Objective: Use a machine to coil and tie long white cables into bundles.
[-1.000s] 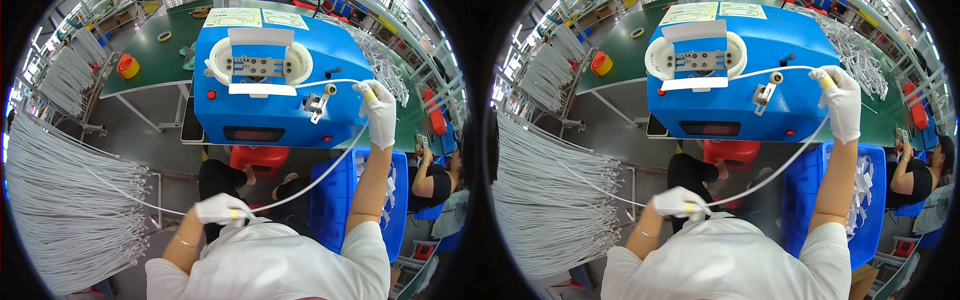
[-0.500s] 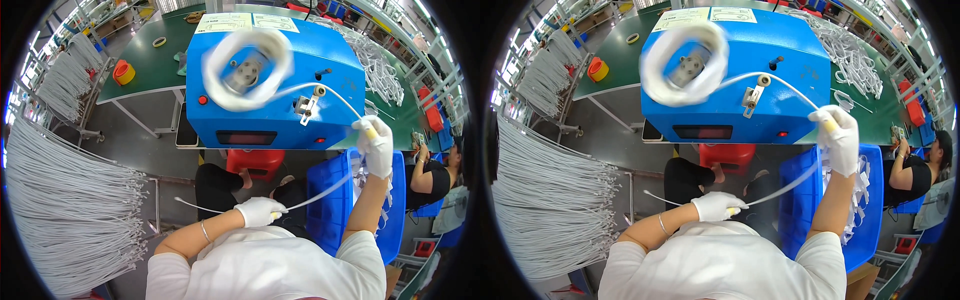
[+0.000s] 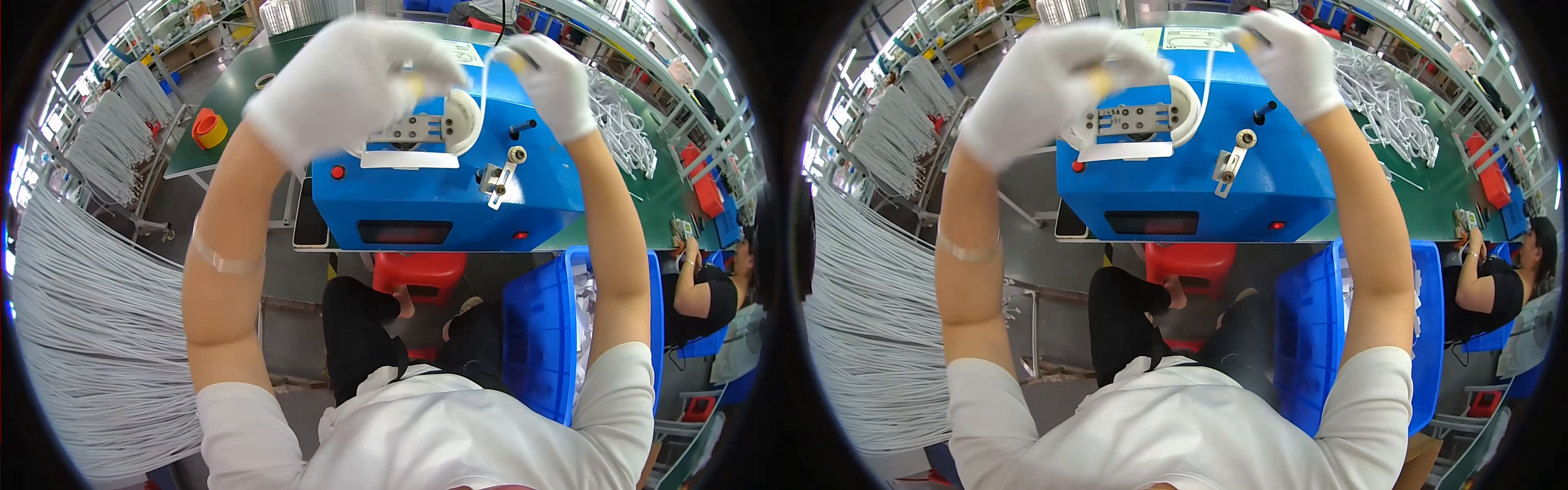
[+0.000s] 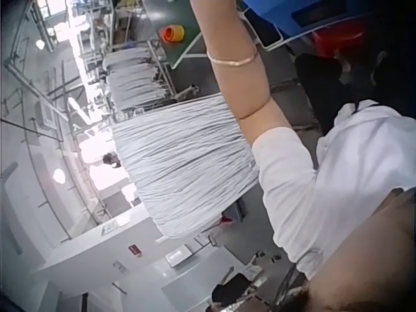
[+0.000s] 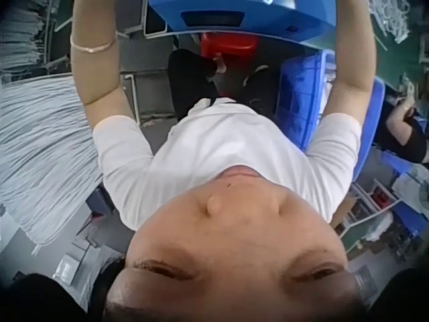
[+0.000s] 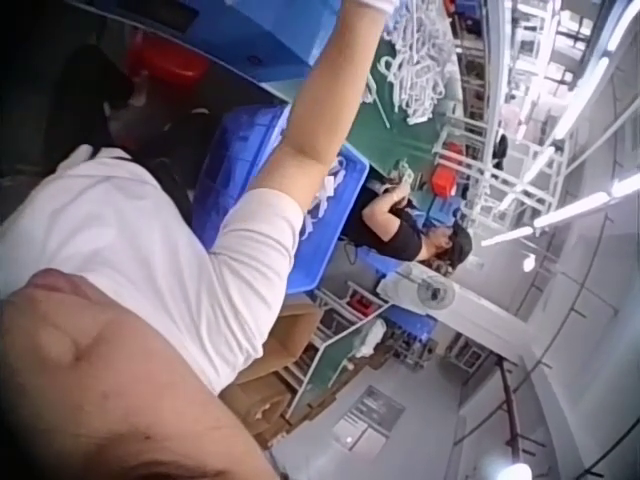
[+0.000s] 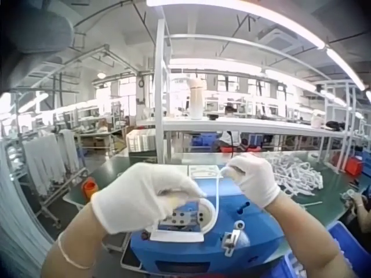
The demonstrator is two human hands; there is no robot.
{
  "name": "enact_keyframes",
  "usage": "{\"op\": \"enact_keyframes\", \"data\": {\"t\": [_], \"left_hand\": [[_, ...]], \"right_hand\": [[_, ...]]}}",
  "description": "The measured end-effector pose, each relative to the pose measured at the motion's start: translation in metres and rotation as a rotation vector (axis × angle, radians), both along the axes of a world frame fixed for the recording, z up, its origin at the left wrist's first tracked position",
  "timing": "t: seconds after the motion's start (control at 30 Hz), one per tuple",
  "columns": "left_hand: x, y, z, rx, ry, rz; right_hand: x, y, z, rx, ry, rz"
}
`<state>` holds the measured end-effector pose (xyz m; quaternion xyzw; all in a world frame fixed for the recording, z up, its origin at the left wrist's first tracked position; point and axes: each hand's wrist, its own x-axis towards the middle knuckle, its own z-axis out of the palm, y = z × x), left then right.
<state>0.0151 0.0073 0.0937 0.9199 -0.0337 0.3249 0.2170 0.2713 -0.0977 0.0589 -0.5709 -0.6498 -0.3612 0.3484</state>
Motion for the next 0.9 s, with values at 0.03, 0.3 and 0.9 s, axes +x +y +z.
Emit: {"op": "enact_keyframes", "data": {"t": [0.03, 0.3, 0.9], "left_hand": [[0.018, 0.021, 0.004, 0.259, -0.072, 0.021], [0.020, 0.058, 0.014, 0.318, 0.353, 0.114], [-0.007, 0.018, -0.045, 0.406, -0.079, 0.515]], "right_hand": [[-0.006, 0.016, 0.005, 0.004, -0.006, 0.011], [-0.075, 0.037, 0.024, 0.137, -0.175, 0.083], [-0.099, 0.015, 0.026, -0.696, 0.265, -0.053]]}}
